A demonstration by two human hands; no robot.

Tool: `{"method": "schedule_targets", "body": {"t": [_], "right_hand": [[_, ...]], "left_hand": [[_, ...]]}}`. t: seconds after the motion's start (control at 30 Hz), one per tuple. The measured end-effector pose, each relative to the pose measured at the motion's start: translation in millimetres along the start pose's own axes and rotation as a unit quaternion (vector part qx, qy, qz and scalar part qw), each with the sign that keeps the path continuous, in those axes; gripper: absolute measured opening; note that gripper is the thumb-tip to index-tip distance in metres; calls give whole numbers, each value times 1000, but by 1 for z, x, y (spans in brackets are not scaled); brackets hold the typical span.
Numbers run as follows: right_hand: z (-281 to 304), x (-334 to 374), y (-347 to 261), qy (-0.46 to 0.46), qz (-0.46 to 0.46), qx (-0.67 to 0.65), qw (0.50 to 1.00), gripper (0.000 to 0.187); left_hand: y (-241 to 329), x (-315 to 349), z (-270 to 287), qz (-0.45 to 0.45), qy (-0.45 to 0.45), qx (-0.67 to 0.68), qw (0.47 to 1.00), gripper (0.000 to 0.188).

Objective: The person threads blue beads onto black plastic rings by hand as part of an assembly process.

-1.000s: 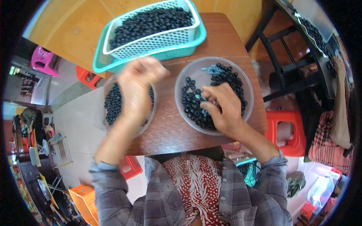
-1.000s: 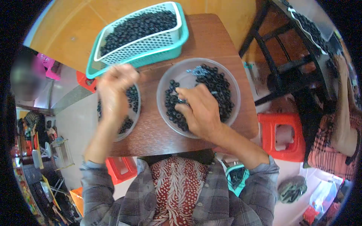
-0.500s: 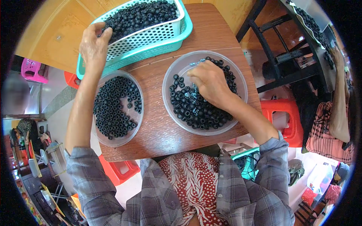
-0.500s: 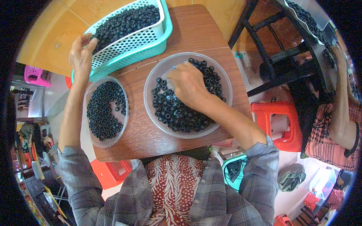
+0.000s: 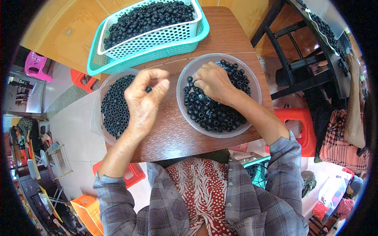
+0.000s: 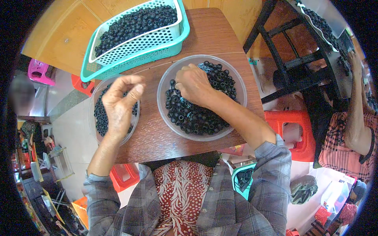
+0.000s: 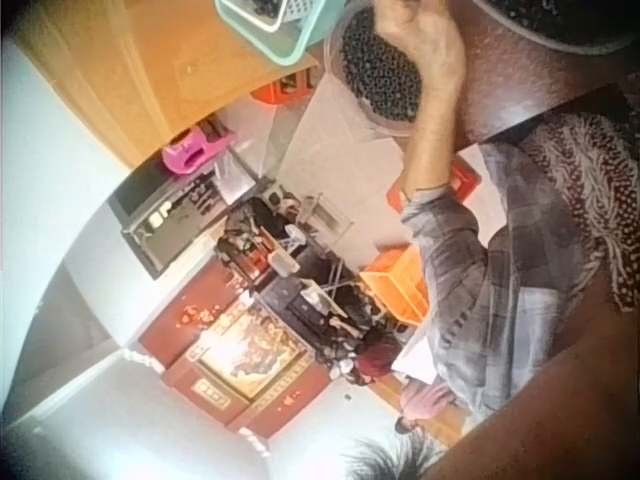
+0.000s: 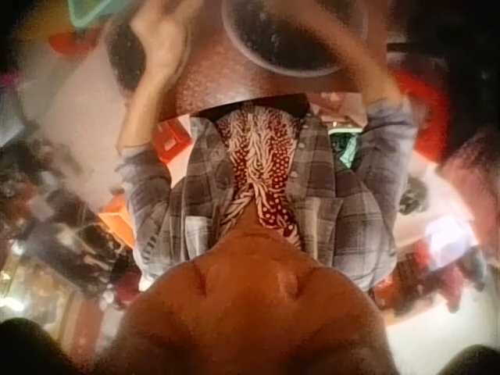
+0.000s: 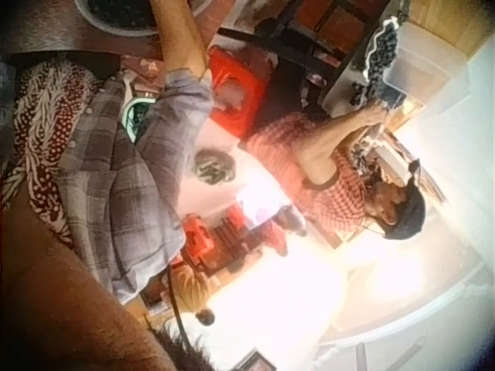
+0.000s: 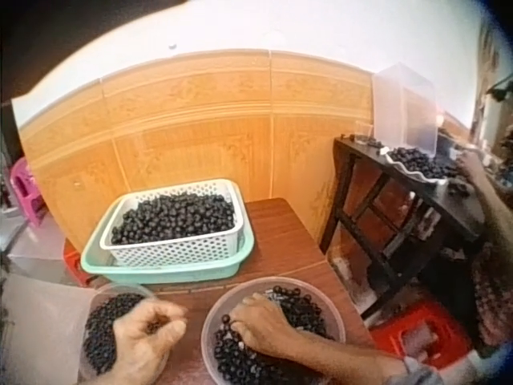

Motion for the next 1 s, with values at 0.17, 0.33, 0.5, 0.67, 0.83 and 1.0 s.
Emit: {"method": "schedule_targets", "body": {"t": [0.17,0.33,0.5,0.67,0.83,1.0], "right_hand": [[26,16,-32,31,-147,-207,967,16],[36,33,-46,28,-181,-325,928,15],[37,44,-55,66,-166,-337,924,13],[39,50,-66,100,-127,-289,944,8],[39,52,-70,104,-38,-201,973,7],[42,49,-65,85,-5,-215,973,8]], "left_hand": [[3,25,-35,71,-42,160,984,17],[13,30,-64,137,-80,280,947,16],[10,35,-69,188,-68,351,915,12],[6,40,-66,261,-85,462,843,11],[7,46,-67,269,-94,469,836,12],[9,49,-66,255,-100,440,855,11]]}}
Point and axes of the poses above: each hand's wrist, its own x-axis away from the middle knuckle, its own z-axis out of the back of the hand, y = z × x, the point moved 2 cm from there along -x, towards the middle knuckle, and after that the axes turned 12 degrees about -x, right-handed, at the moved point
